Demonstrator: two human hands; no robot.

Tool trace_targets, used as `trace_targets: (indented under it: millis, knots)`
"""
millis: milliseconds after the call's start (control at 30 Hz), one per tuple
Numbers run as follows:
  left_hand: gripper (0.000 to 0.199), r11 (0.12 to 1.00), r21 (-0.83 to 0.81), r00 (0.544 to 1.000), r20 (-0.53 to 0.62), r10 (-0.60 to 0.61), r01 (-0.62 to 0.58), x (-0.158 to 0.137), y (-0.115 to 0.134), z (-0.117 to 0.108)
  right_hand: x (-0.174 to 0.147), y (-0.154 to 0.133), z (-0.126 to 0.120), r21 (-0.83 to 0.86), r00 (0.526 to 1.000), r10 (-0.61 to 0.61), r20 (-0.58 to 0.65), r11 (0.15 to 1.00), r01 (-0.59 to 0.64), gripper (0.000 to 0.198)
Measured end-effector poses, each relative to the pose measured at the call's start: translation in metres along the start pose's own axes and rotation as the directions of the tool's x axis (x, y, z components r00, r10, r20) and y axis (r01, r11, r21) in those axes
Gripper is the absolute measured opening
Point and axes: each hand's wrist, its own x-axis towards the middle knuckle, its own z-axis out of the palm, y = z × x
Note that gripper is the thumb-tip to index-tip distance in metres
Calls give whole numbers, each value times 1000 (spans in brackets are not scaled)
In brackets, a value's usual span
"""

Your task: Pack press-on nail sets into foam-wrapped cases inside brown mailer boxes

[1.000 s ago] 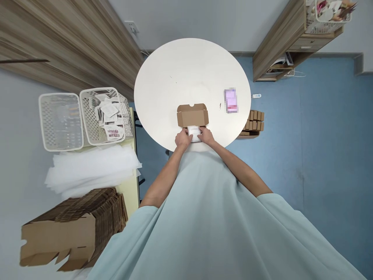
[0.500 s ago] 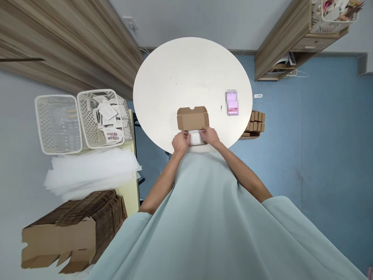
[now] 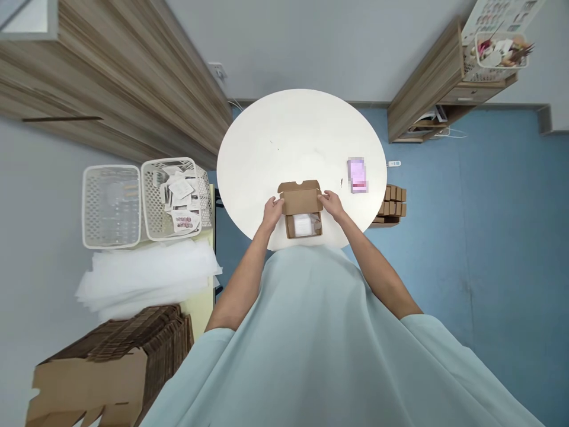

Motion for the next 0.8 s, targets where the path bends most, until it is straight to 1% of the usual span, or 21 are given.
trace_targets:
  millis: [67, 133, 300, 400, 567, 667, 800]
  knots:
    - [79, 1000, -29, 999, 34, -6, 7, -1, 2, 0, -1, -3, -1, 1, 1000, -23, -2, 1000, 23, 62]
    - [83, 999, -48, 998, 55, 17, -14, -2, 4, 0, -2, -8, -4, 1, 998, -60, -1, 998, 60, 64]
    - [90, 987, -73, 987, 71, 147, -142, -5, 9, -1, -7, -18, -6, 2, 980, -197, -6, 980, 197, 68]
    - [91, 981, -73, 980, 70, 184, -179, -13, 8, 2, -14, -16, -5, -18, 971, -240, -5, 971, 239, 72]
    - [94, 972, -39, 971, 53, 234, -232, -33, -12, 13, -32, 7, -5, -95, 956, -289, 50, 952, 292, 74]
    - [98, 961, 43, 961, 58, 269, -272, -48, -29, 19, -48, 24, -7, -184, 946, -311, 90, 928, 323, 76]
    - [98, 934, 164, 947, 110, 303, -318, -68, -50, 20, -71, 42, -11, -280, 931, -336, 144, 888, 364, 76]
